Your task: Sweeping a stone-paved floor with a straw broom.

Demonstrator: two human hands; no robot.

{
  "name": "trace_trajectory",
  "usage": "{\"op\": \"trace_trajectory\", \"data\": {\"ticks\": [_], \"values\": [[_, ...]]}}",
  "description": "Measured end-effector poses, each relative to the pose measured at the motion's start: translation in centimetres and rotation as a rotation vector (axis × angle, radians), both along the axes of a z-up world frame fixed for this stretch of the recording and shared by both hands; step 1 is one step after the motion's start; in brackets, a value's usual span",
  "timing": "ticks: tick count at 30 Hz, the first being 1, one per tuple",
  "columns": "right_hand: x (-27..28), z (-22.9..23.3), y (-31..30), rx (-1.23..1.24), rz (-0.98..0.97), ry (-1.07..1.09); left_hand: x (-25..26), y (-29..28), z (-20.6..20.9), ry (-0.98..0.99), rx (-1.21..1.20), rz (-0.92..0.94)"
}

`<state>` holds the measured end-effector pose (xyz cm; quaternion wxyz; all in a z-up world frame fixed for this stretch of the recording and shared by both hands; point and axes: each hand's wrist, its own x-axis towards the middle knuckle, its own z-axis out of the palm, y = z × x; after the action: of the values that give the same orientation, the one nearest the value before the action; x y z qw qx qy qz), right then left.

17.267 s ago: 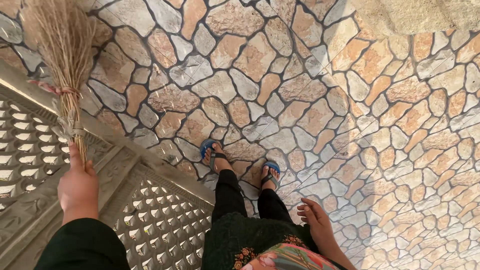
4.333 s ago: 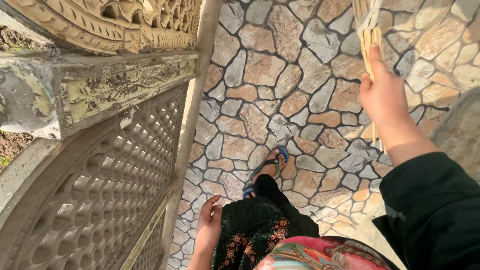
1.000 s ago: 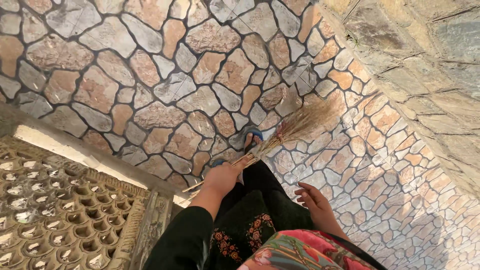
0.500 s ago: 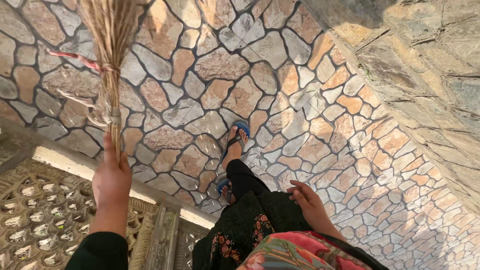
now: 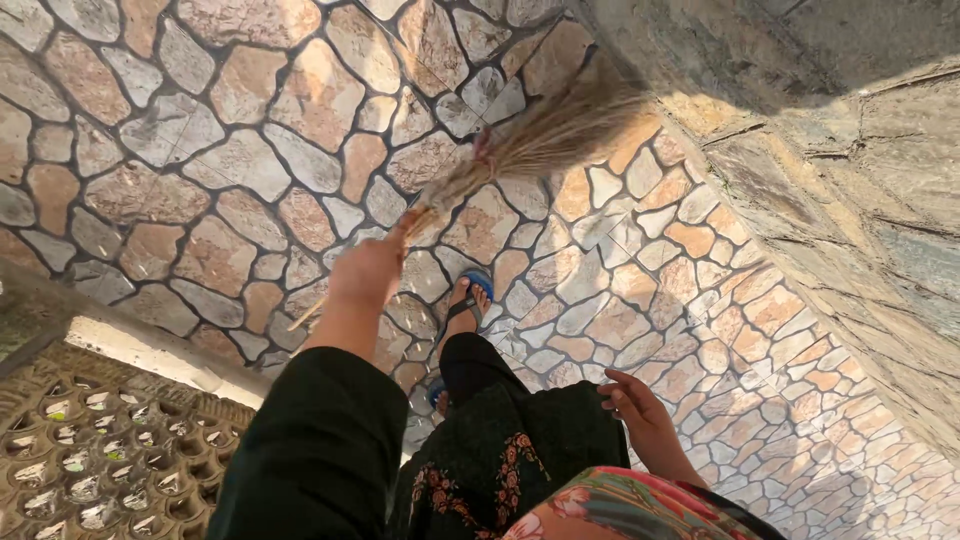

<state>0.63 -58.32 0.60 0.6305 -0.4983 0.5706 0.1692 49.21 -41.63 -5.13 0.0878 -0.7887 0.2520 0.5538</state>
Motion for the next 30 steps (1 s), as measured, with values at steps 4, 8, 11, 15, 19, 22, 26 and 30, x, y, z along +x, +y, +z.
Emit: {"op": "trace_trajectory", "data": {"ticks": [4, 8, 11, 15, 19, 22, 26, 30], "values": [[1.3, -1.5, -0.1, 0.031, 0.025, 0.048, 11.8, 12.9, 3.0, -0.441, 0.051, 0.213], [6.3, -1.3, 0.8, 0.029, 0.080, -0.030, 9.4, 20.6, 8.4, -0.639, -0.005, 0.340], [10.7, -0.5, 0.9, 0.031, 0.063, -0.092, 0.9, 21.3, 7.5, -0.440, -0.019, 0.252], [12.7, 1.0, 1.7, 0.067, 0.012, -0.095, -10.6, 14.2, 7.2, 0.168, -0.182, 0.004], [6.9, -2.0, 2.4, 0.018, 0.008, 0.068, -18.8, 2.2, 1.0, 0.471, -0.333, -0.128], [2.6, -4.5, 2.4, -0.042, -0.046, 0.165, -20.5, -5.8, -3.9, 0.507, -0.434, -0.136], [4.1, -2.4, 3.6, -0.036, -0.099, 0.196, -6.1, -6.8, -5.7, 0.337, -0.300, -0.090], [9.6, -2.9, 5.0, -0.028, -0.048, 0.119, 18.6, 5.6, -1.2, -0.120, 0.052, 0.029]]}}
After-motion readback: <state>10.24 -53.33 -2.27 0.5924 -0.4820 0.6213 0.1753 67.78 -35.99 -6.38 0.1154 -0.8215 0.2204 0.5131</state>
